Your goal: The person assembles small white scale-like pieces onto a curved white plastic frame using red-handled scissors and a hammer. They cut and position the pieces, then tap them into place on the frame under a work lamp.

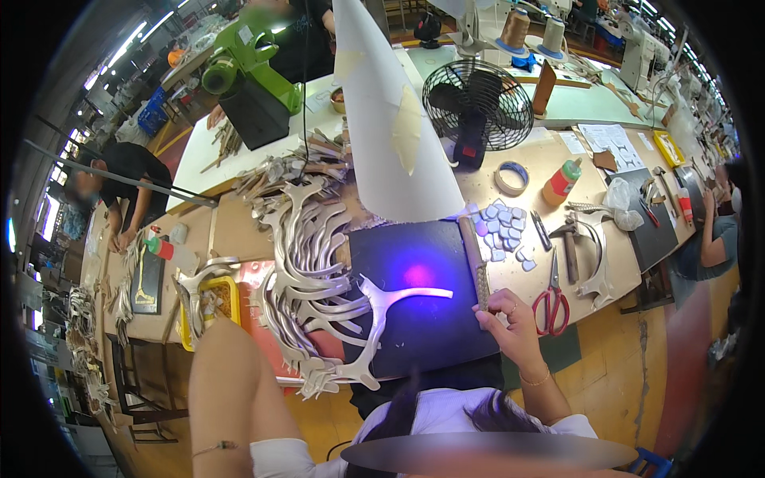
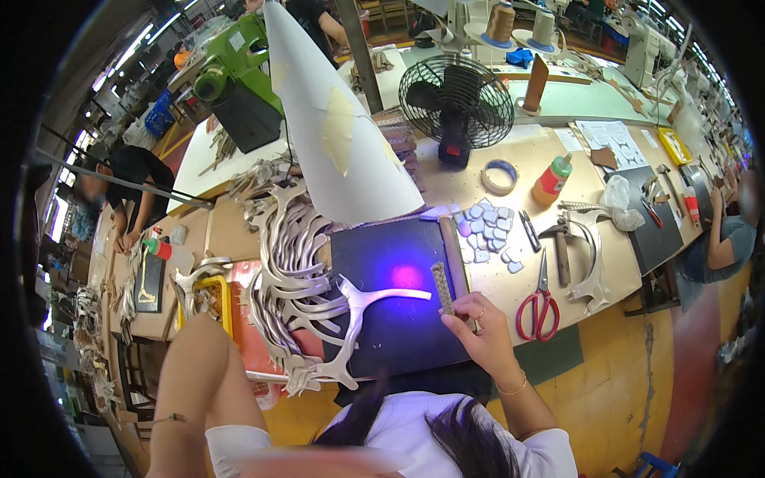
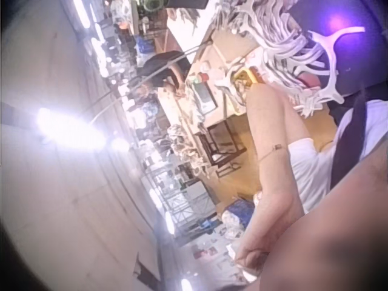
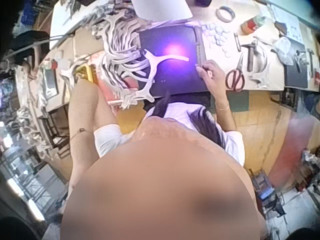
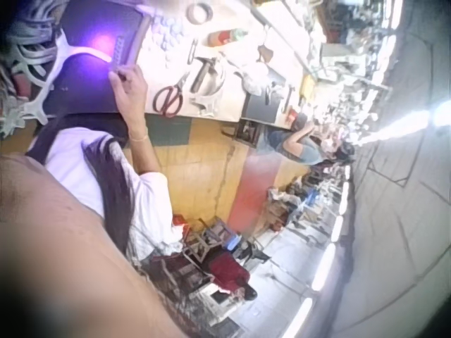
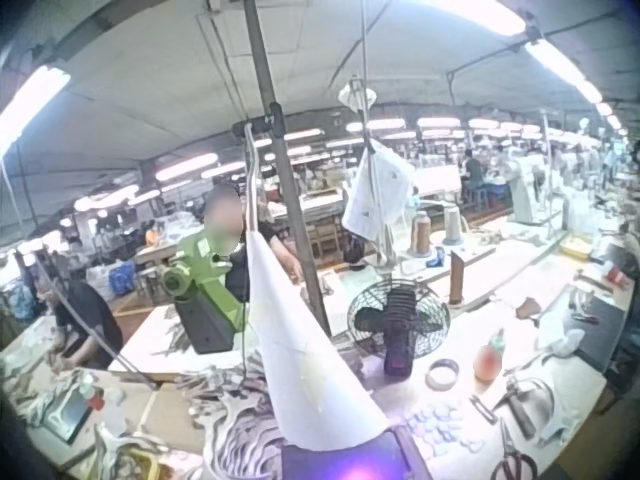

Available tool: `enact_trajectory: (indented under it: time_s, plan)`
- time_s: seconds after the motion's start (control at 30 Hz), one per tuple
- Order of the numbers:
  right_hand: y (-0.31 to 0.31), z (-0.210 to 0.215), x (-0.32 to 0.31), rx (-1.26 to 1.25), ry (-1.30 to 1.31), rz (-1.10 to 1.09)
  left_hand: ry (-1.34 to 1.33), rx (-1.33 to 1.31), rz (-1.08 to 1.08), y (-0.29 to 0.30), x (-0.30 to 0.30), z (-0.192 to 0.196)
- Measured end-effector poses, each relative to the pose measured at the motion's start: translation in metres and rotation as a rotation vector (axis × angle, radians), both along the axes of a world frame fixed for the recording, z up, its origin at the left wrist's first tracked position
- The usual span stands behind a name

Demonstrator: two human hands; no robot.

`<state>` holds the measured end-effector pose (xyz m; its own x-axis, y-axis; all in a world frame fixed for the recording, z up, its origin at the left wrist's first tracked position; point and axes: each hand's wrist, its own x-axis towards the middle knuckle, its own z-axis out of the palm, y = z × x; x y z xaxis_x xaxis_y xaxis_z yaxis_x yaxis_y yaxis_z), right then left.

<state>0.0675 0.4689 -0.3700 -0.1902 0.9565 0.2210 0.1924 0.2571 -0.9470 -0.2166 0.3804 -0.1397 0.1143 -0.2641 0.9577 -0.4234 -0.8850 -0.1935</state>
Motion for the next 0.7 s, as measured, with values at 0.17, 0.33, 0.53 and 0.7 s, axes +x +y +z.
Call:
enact_trajectory:
  time_s: [0.17, 0.33, 0.53, 0.7]
  plan:
    - [0.005, 0.003, -0.001, -0.043, -0.024, -0.002, 0.059, -0.091, 0.09, 0.009, 0.01, -0.042]
    - [0.01, 0.005, -0.001, -0.011, -0.04, -0.006, 0.526, -0.258, 0.158, 0.039, 0.054, -0.122]
    - [0.011, 0.003, 0.004, -0.025, -0.051, -0.054, 1.276, -0.331, 0.243, 0.104, 0.06, -0.193]
    - [0.011, -0.01, 0.009, 0.024, -0.047, -0.145, 1.268, -0.491, 0.461, 0.113, 0.053, -0.227]
